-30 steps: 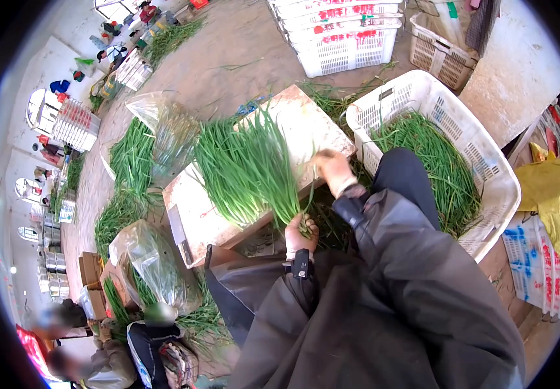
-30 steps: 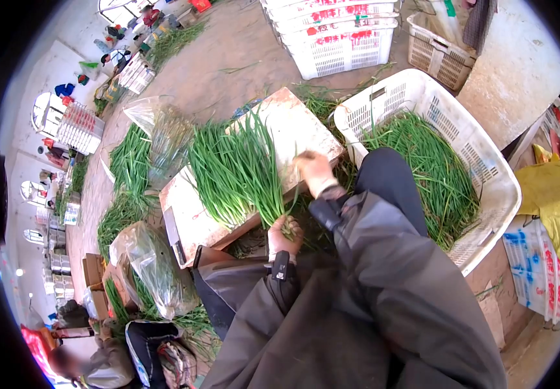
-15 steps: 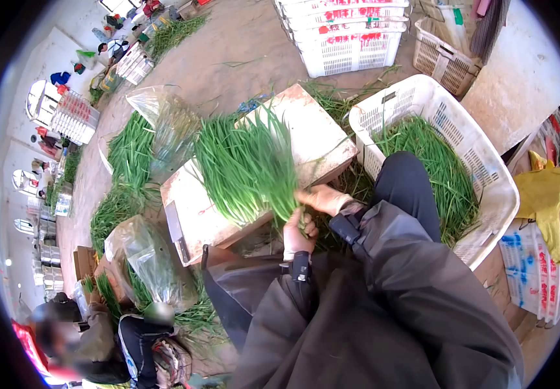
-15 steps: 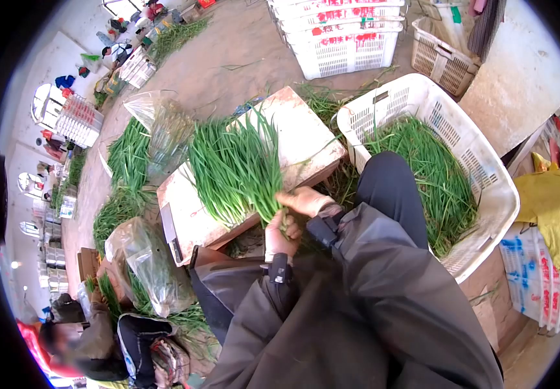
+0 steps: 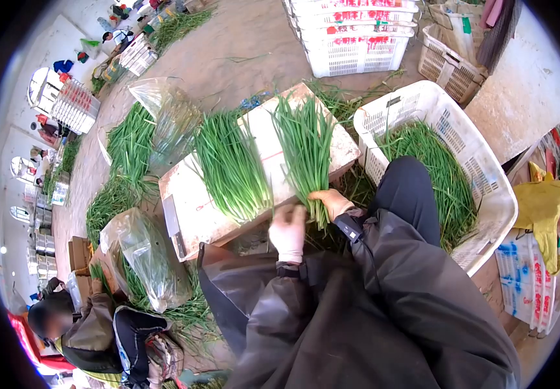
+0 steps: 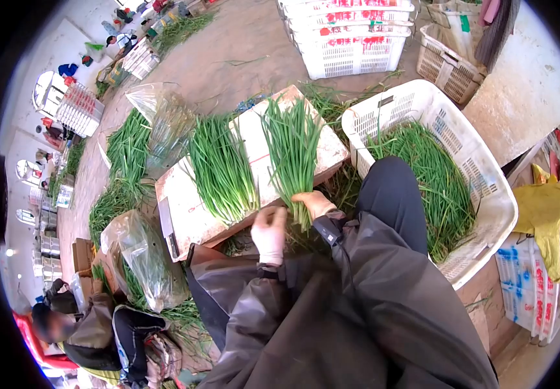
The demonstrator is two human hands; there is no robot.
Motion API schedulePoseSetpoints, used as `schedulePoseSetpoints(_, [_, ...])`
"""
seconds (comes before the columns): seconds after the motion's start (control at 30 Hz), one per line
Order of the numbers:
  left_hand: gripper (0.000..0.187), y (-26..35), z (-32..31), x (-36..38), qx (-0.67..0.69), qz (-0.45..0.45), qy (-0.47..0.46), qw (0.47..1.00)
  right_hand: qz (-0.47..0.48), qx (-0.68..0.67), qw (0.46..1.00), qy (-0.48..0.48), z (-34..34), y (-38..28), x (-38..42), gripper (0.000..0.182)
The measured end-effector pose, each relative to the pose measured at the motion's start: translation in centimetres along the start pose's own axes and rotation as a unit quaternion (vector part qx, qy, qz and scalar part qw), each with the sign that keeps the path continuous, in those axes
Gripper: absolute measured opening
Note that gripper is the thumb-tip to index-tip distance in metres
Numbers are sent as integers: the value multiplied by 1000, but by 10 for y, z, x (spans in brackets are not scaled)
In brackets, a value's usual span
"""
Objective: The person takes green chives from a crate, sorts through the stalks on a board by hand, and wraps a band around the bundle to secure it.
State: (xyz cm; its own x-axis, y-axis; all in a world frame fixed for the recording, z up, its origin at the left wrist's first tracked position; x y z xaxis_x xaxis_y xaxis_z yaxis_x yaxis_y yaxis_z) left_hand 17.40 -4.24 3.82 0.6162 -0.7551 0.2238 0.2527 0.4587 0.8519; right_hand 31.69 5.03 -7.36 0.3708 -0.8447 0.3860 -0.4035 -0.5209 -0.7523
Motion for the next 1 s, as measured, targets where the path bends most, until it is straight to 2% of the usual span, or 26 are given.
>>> schedulePoseSetpoints(0.07, [22, -22, 19, -15, 142, 0, 92, 986, -16, -22, 1000, -8, -6, -2, 4, 22])
schedulePoseSetpoints(0.13, [24, -72, 19, -41, 192, 14, 139, 971, -6, -57, 998, 10, -9, -5, 7, 23])
schedulePoseSetpoints(0.2, [23, -137, -5, -67, 243, 164, 100, 951, -13, -101, 995, 5, -19, -14, 12, 23])
schedulePoseSetpoints(0.27, [23, -100, -7, -43, 305, 262, 58, 914, -19, -139, 990, -3, -29, -24, 21, 24])
schedulePoseSetpoints(0.3, [23, -87, -11, -29, 333, 311, 35, 889, -9, -94, 995, -18, -20, -14, 13, 25])
schedulePoseSetpoints(0.33, [24, -95, -21, -31, 360, 323, -3, 875, 21, -5, 1000, 11, -7, -13, 15, 25])
schedulePoseSetpoints(0.4, [26, -115, -39, -49, 410, 338, -80, 843, 24, 10, 999, 30, 9, -5, 19, 24])
schedulePoseSetpoints(0.43, [20, -131, -45, -59, 380, 321, -102, 861, 29, 5, 999, 32, 7, -2, 20, 25])
schedulePoseSetpoints(0.47, [16, -133, -46, -73, 265, 192, -96, 940, 17, -7, 999, 33, 2, -2, 23, 25])
schedulePoseSetpoints(0.5, [13, -111, -44, -70, 139, 56, -87, 985, 17, -11, 1000, 22, 1, -1, 25, 25])
schedulePoseSetpoints(0.53, [14, -88, -61, -61, -147, -116, -141, 972, 19, -15, 1000, 11, 0, -2, 26, 25])
schedulePoseSetpoints(0.57, [15, -69, -73, -42, -352, -328, -116, 869, 25, -7, 999, 20, 1, -3, 27, 24])
schedulePoseSetpoints(0.6, [27, -81, -67, -40, -177, 91, -252, 947, 32, 2, 999, 28, 2, -5, 28, 24])
schedulePoseSetpoints(0.67, [35, -65, -68, -22, -330, 35, -292, 897, 40, 23, 998, 43, 6, -7, 30, 23])
schedulePoseSetpoints(0.77, [34, -36, -58, -2, -366, -57, -345, 862, 68, 86, 993, 51, 16, -2, 22, 23])
schedulePoseSetpoints(0.83, [34, -3, -26, -18, -310, -76, -155, 935, 120, 156, 979, 49, 25, 1, 13, 23])
schedulePoseSetpoints(0.87, [34, 11, -11, -22, -277, -85, -58, 955, 103, 130, 985, 56, 29, 6, 16, 24])
schedulePoseSetpoints(0.93, [36, 47, 7, -28, -165, -113, 58, 978, 69, 78, 992, 66, 19, 5, 28, 24])
schedulePoseSetpoints(1.0, [39, 62, -2, -38, -194, -110, 57, 973, 85, 85, 990, 76, 21, 15, 30, 28])
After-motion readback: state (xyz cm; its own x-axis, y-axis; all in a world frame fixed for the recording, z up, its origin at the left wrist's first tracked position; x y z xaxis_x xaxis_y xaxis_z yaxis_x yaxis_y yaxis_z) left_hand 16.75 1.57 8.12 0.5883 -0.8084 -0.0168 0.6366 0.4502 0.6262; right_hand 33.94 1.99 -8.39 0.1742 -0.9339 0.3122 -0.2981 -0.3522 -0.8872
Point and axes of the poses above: each hand's wrist, its own x-axis away from the middle knuckle, its own z-axis out of the back of the hand, y = z × x, the point moved 8 cm from there along -x, towards the middle knuckle, and after that the axes turned 14 degrees about z, right-handed, at the moved point
